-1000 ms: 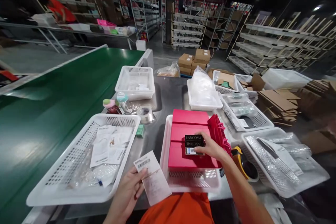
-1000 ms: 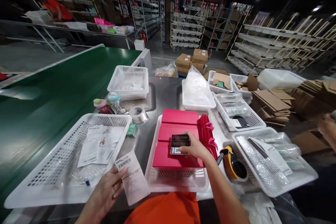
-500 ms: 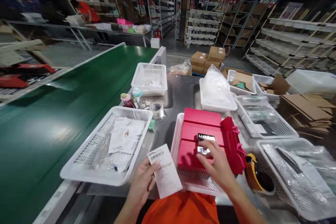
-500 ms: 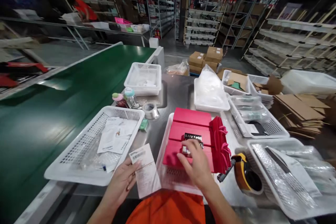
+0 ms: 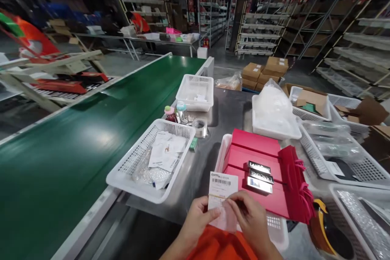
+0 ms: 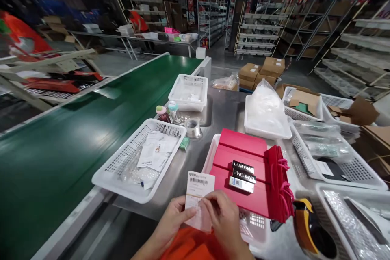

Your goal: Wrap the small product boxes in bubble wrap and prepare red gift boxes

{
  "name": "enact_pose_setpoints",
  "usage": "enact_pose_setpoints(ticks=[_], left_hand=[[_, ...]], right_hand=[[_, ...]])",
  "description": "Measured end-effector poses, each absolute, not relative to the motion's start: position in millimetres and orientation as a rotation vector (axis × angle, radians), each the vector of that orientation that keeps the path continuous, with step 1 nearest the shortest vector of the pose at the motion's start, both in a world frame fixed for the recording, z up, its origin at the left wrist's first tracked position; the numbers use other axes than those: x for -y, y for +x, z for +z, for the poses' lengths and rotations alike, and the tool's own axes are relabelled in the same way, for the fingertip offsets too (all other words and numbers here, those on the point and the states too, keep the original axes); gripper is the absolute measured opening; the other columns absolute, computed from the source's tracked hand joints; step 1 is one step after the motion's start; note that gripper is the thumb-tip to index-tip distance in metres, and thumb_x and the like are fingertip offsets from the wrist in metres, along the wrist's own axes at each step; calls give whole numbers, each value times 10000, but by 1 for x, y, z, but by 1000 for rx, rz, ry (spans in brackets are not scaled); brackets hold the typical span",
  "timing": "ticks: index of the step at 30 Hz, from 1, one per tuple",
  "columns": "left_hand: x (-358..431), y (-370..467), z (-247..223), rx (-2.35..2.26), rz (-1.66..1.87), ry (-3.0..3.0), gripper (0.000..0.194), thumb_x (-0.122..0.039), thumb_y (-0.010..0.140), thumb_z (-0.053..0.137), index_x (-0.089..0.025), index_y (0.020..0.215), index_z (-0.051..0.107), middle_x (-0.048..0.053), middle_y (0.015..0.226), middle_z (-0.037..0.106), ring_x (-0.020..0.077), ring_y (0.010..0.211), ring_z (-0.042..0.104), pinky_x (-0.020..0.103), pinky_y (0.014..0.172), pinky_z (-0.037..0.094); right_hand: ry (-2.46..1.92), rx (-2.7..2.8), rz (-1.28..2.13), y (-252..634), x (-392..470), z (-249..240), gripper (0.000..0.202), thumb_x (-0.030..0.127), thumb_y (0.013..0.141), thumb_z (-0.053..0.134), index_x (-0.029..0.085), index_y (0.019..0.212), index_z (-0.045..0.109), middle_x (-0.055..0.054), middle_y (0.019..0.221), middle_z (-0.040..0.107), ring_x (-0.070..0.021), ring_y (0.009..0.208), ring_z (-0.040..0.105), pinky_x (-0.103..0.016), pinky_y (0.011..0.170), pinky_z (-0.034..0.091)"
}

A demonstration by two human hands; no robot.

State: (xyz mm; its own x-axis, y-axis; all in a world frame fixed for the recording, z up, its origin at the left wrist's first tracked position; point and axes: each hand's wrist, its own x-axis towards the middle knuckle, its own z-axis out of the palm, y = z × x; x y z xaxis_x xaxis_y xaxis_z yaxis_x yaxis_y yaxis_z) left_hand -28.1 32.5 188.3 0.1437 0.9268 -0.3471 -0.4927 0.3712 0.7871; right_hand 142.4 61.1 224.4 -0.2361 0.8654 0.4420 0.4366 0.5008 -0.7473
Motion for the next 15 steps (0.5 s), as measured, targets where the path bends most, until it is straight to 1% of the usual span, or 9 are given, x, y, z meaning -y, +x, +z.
enact_pose_setpoints(ticks=[4, 7, 9, 12, 15], left_hand=[[-33, -36, 186, -1040, 1116, 735, 570, -620, 674, 844, -132, 967, 805, 108, 915, 793, 265, 882, 712, 357, 843, 545], [-32, -45, 191, -1095, 1086, 906, 589, -684, 728, 765, -127, 917, 790, 112, 903, 771, 260, 878, 685, 340, 815, 531], [-31, -52, 193, -1146, 1073, 1020, 603, -720, 761, 708, -129, 863, 768, 108, 893, 747, 242, 851, 662, 318, 779, 515], [-28, -64, 190, -1246, 1029, 1259, 618, -745, 831, 596, -145, 721, 697, 70, 776, 670, 188, 730, 598, 274, 667, 445], [-23, -83, 183, -1398, 964, 1527, 599, -670, 929, 470, -174, 622, 609, 40, 688, 588, 164, 650, 541, 270, 609, 367]], right_hand=[[-993, 2050, 538, 151, -67, 214, 163, 285, 1034, 542, 238, 935, 663, 10, 767, 726, -123, 623, 682, -182, 598, 535], [-958, 2156, 480, 153, -71, 206, 194, 303, 1056, 493, 230, 965, 648, 5, 764, 728, -124, 603, 676, -191, 583, 526], [-963, 2181, 432, 153, -76, 207, 226, 295, 1064, 467, 221, 921, 625, 13, 718, 706, -114, 547, 645, -193, 540, 499], [-1004, 2090, 281, 158, -82, 225, 304, 301, 1064, 452, 222, 799, 579, 27, 634, 659, -105, 476, 595, -201, 481, 449], [-1154, 1775, 170, 174, -75, 262, 420, 374, 1058, 451, 228, 677, 553, 6, 577, 614, -125, 488, 589, -231, 481, 457]])
